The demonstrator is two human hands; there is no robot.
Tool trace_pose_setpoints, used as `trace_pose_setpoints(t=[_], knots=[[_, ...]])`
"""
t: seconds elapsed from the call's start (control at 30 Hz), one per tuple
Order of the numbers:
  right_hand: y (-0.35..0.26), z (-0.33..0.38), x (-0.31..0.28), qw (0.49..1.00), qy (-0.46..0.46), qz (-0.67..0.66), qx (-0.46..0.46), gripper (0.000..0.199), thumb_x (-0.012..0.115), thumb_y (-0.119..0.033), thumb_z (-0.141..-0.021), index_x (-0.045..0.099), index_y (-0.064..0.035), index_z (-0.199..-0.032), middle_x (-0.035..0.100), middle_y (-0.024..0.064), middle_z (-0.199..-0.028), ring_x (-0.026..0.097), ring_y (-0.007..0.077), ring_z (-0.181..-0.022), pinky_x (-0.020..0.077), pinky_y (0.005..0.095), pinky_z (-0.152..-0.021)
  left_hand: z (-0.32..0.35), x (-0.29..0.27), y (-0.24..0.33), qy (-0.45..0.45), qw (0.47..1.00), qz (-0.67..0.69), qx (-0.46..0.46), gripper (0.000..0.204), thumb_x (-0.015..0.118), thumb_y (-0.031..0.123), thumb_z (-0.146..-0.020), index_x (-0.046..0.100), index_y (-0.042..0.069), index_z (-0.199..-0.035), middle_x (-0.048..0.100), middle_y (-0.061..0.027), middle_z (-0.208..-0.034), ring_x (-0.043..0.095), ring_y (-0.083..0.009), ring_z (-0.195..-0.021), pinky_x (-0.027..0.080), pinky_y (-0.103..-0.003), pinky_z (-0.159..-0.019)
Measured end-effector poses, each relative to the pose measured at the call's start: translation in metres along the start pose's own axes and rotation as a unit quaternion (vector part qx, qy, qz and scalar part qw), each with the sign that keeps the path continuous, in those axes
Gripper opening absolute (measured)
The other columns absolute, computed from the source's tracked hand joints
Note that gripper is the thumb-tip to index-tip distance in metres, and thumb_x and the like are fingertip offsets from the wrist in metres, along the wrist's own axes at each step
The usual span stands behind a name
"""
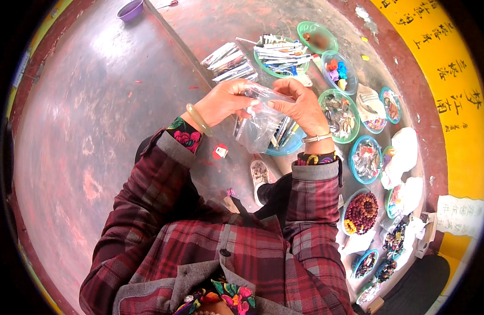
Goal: The person sits on the floor and repeatedly picks up small cylindrical items from a blue plastic bowl. They insert each item into a clear plastic sleeve held in their left hand and then place the packaged item into a stack on the floor.
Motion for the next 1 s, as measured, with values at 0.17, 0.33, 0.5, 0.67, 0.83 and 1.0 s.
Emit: trace_pose_setpoints(t=[0.17,0.33,0.5,0.67,0.83,1.0], knots=[[0.008,-0.001,-0.006,0.999,0.006,-0.041,0.011,0.009,0.07,-0.004,-0.076,0.064,-0.0016,-0.082,0.061,-0.0021,-0.078,0.054,0.0058,-0.074,0.0429,0.021,-0.069,0.001,0.0,0.004,-0.008,0.999,-0.043,-0.019,0.025,0.057,0.01,-0.086,0.055,-0.001,-0.109,0.062,-0.0056,-0.093,0.059,-0.0102,-0.082,0.05,-0.024,-0.067],[0.003,0.001,0.0,0.996,0.032,-0.085,-0.02,0.006,0.067,0.001,-0.076,0.065,-0.0017,-0.081,0.061,-0.0023,-0.077,0.053,0.0051,-0.073,0.0422,0.0189,-0.066,0.0,0.001,-0.003,0.017,0.999,0.038,-0.017,0.024,0.057,0.01,-0.086,0.056,0.0,-0.108,0.06,-0.0055,-0.099,0.058,-0.0097,-0.088,0.051,-0.026,-0.075],[0.003,0.002,-0.001,0.993,0.044,-0.105,-0.043,0.007,0.068,0.001,-0.076,0.065,-0.002,-0.082,0.062,-0.0021,-0.077,0.054,0.0056,-0.073,0.0427,0.019,-0.068,0.002,0.005,0.007,0.008,1.0,0.021,0.019,0.022,0.055,0.01,-0.087,0.055,0.0,-0.107,0.059,-0.006,-0.102,0.058,-0.0133,-0.094,0.051,-0.028,-0.078],[0.005,0.0,0.001,0.992,0.051,-0.09,-0.067,0.004,0.067,-0.002,-0.079,0.066,-0.0025,-0.082,0.062,-0.0025,-0.077,0.054,0.0059,-0.074,0.0429,0.0197,-0.068,-0.001,-0.001,0.005,0.036,0.98,-0.17,0.093,0.02,0.055,0.009,-0.087,0.056,-0.001,-0.104,0.061,-0.0069,-0.099,0.06,-0.0145,-0.09,0.051,-0.028,-0.078],[0.044,-0.03,-0.031,0.994,0.09,-0.066,-0.019,0.01,0.064,-0.011,-0.081,0.066,-0.0024,-0.086,0.063,-0.0012,-0.078,0.055,0.0076,-0.075,0.0439,0.022,-0.07,-0.002,-0.017,0.001,0.1,0.976,-0.161,0.105,0.018,0.056,0.006,-0.087,0.057,-0.001,-0.104,0.061,-0.0059,-0.095,0.061,-0.0135,-0.087,0.052,-0.027,-0.076],[0.158,-0.05,-0.089,0.931,0.074,0.348,0.087,0.027,0.067,-0.017,-0.072,0.066,-0.0057,-0.096,0.066,0.0111,-0.087,0.061,0.0201,-0.088,0.0465,0.0291,-0.077,-0.005,-0.027,-0.004,0.14,0.965,-0.183,0.127,0.021,0.055,0.005,-0.087,0.056,-0.002,-0.106,0.061,-0.0056,-0.095,0.06,-0.0122,-0.087,0.052,-0.027,-0.077]])
Point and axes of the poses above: each hand's wrist, its own z-axis away from the middle knuckle, its own x-axis out of the palm, y = z × x, the point moved 1 cm from there along -z, towards the middle knuckle
